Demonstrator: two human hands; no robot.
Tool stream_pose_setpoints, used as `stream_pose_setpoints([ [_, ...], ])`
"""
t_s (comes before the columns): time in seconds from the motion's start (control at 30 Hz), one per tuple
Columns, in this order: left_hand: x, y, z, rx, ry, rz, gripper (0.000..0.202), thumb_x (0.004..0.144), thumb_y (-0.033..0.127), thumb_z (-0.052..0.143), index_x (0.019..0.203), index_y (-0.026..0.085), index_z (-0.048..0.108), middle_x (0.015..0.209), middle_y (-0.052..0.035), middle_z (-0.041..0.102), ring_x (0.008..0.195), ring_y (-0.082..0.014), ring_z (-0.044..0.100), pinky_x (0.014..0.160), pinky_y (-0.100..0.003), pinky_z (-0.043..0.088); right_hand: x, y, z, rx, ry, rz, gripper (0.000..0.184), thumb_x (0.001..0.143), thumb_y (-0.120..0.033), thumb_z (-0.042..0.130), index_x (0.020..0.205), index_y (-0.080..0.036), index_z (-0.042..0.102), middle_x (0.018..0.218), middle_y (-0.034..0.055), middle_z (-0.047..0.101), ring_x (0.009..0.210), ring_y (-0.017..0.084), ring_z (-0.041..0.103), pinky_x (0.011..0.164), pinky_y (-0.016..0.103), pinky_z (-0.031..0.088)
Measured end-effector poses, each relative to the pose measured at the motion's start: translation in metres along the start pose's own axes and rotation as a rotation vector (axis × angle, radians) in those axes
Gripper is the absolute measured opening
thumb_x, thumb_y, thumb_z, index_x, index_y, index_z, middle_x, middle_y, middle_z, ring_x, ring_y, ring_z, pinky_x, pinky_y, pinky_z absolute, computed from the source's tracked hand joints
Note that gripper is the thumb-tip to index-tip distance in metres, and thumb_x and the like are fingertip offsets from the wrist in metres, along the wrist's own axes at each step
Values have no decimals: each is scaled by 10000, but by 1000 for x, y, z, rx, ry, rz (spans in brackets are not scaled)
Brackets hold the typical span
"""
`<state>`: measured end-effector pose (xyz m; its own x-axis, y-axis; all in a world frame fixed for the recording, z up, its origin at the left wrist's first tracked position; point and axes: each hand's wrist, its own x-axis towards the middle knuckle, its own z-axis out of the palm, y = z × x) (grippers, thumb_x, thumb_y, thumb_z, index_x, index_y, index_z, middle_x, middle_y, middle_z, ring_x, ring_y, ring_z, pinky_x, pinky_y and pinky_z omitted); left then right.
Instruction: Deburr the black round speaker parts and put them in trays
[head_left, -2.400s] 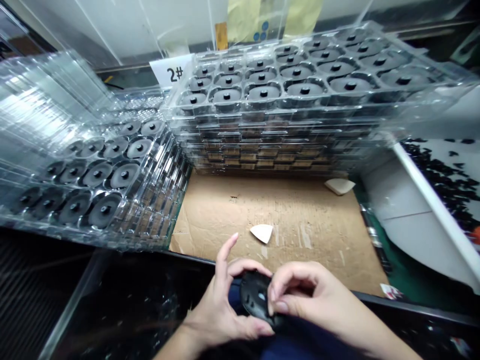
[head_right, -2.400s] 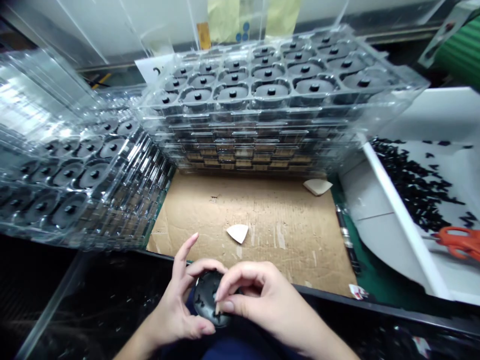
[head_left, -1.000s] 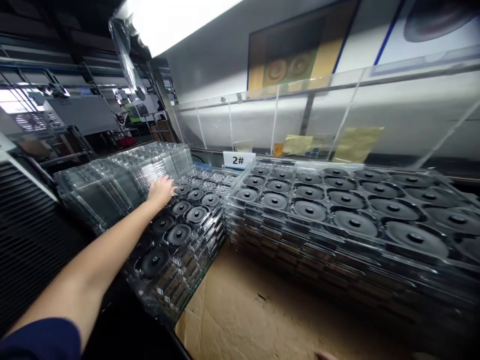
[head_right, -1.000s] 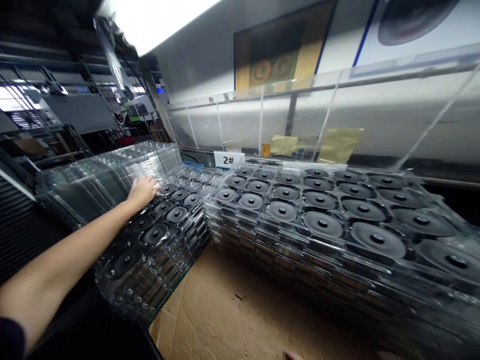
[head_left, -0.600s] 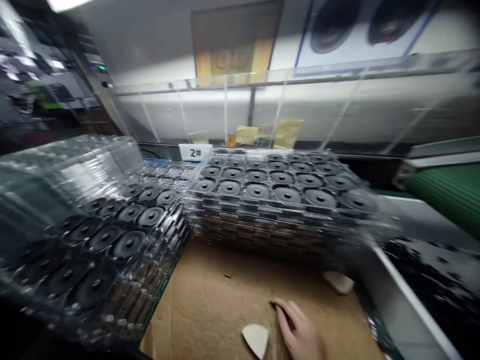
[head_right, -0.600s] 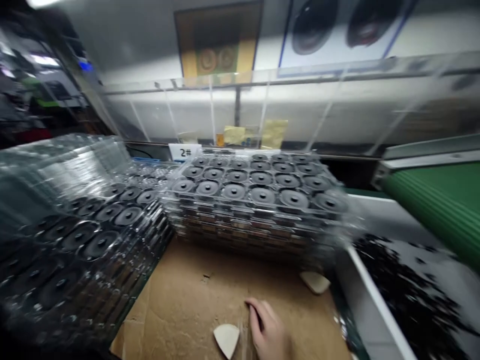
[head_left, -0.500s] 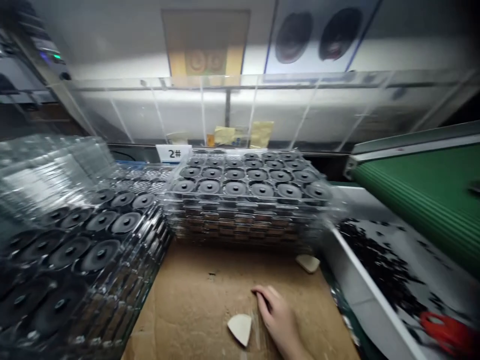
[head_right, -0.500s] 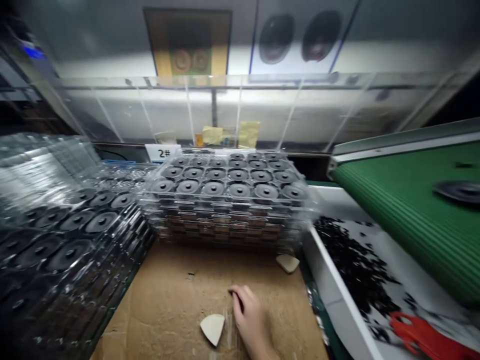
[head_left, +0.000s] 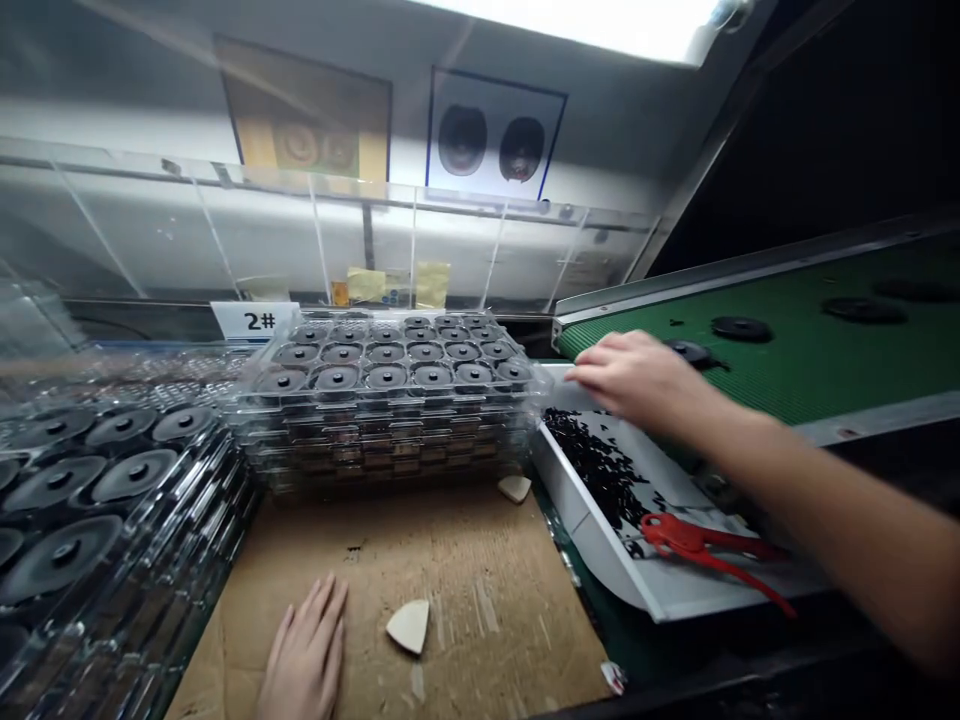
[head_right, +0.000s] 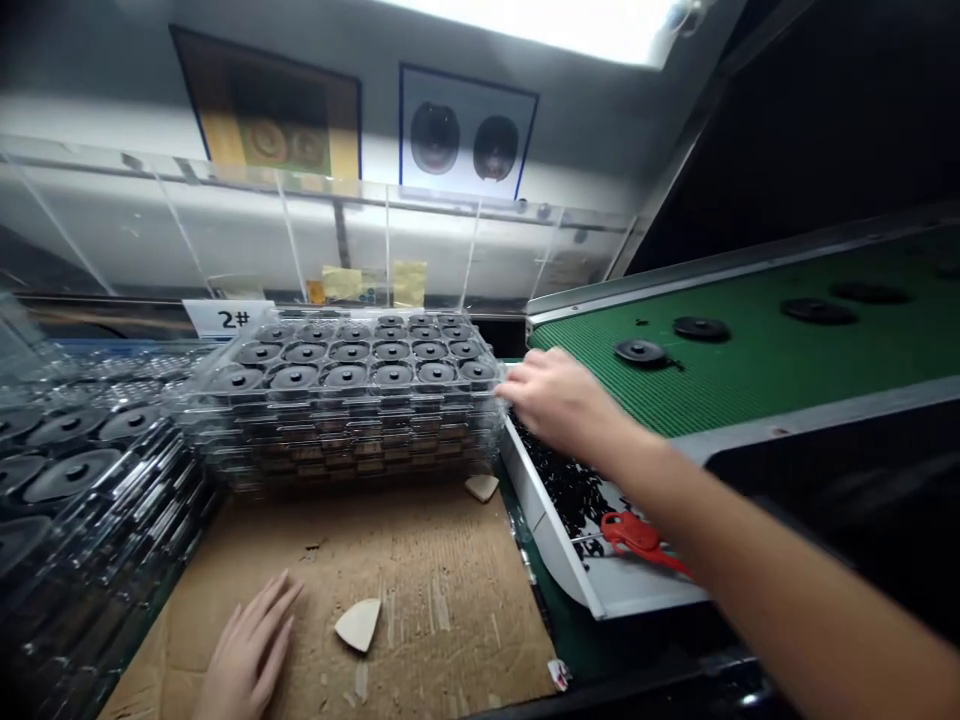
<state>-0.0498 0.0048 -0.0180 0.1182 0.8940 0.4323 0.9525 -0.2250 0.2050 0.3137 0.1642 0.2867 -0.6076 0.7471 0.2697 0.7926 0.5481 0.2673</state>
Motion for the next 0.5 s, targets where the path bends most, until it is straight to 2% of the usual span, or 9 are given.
stream_pose_setpoints([
  [0.07,-1,1,10,-26,46,-48,349,840,223,431,1122,192,635,1200,-146,640,1084,-318,608,842,-540,518,4,49,-9,-113,-22,126,126,828,-211,595,924,-181,671,978,50,653,984,213,550,875,419,402],
  [0.1,-3,3,12,-39,50,-60,342,838,227,434,1102,181,647,1195,-154,642,1085,-323,607,843,-545,518,5,72,-9,-164,-18,208,180,886,-275,528,968,-161,641,1042,56,622,1023,204,546,896,438,405],
  [0.13,-6,5,13,-56,57,-74,337,835,232,438,1087,182,655,1194,-156,642,1089,-327,603,849,-551,514,5,95,-8,-207,-9,294,330,968,-299,336,1036,-145,620,1107,65,586,1085,191,531,917,425,397],
  [0.17,-7,6,12,-76,64,-91,333,834,237,440,1078,187,661,1190,-156,644,1089,-328,603,854,-558,509,5,115,-4,-242,5,399,362,975,-321,300,1077,-154,605,1139,72,571,1085,194,533,915,407,412],
  [0.2,-8,7,11,-99,70,-108,331,831,243,445,1075,198,664,1187,-152,647,1089,-326,603,860,-560,506,3,132,1,-261,20,501,301,957,-329,391,1111,-145,572,1152,82,564,1054,203,550,885,429,442],
  [0.23,-9,8,9,-125,73,-123,327,826,249,452,1069,216,668,1183,-143,651,1089,-324,604,864,-562,504,2,148,7,-266,21,583,364,984,-317,284,1120,-148,576,1151,93,563,1050,185,555,876,393,450],
  [0.37,-5,10,-1,-256,72,-195,307,791,255,493,1024,292,689,1170,-101,665,1090,-316,604,882,-571,489,-5,185,27,-191,35,772,292,902,-406,494,1050,-173,590,998,76,621,873,176,610,764,376,504],
  [0.43,-2,11,-4,-337,72,-260,292,771,262,514,991,300,703,1162,-99,670,1098,-325,597,910,-596,456,-5,193,29,-135,83,771,417,819,-529,545,1002,-160,612,854,131,634,854,291,619,705,490,489],
  [0.5,2,13,-6,-434,74,-349,262,751,283,537,938,293,721,1147,-97,680,1114,-334,584,956,-614,406,-2,193,25,-62,172,668,609,727,-629,567,1087,-137,586,816,213,618,911,450,573,679,634,413],
])
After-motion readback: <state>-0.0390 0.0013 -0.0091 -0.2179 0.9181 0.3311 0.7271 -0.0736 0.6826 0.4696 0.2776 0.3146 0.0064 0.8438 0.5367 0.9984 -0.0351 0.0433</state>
